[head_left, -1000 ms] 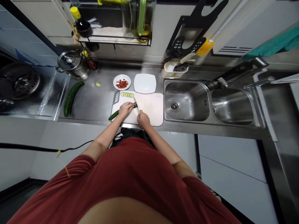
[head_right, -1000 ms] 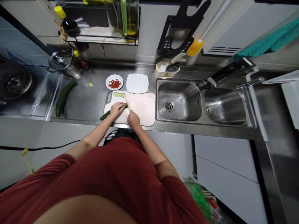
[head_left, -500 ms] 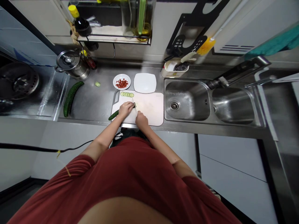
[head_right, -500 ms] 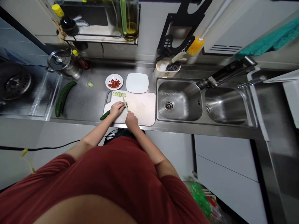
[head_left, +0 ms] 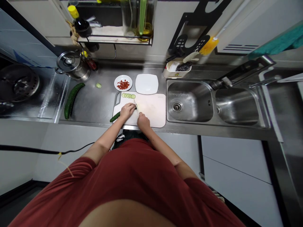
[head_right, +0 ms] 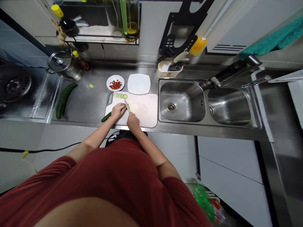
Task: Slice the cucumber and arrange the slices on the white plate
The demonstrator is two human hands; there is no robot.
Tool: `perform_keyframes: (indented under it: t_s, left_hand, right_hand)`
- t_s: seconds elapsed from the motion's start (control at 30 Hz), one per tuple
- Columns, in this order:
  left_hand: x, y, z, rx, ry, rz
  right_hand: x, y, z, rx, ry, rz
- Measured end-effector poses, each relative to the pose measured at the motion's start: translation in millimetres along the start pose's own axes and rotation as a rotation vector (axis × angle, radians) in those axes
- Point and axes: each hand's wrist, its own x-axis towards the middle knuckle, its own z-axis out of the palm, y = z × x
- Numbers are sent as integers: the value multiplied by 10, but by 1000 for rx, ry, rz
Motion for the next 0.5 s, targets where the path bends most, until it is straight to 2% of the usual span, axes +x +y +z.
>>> perform_keyframes:
  t_s: [0.5]
  left_hand:
    - [14,13,-23,-3,-13,6]
  right_hand:
    - [27,-52,-18,47,1,14]
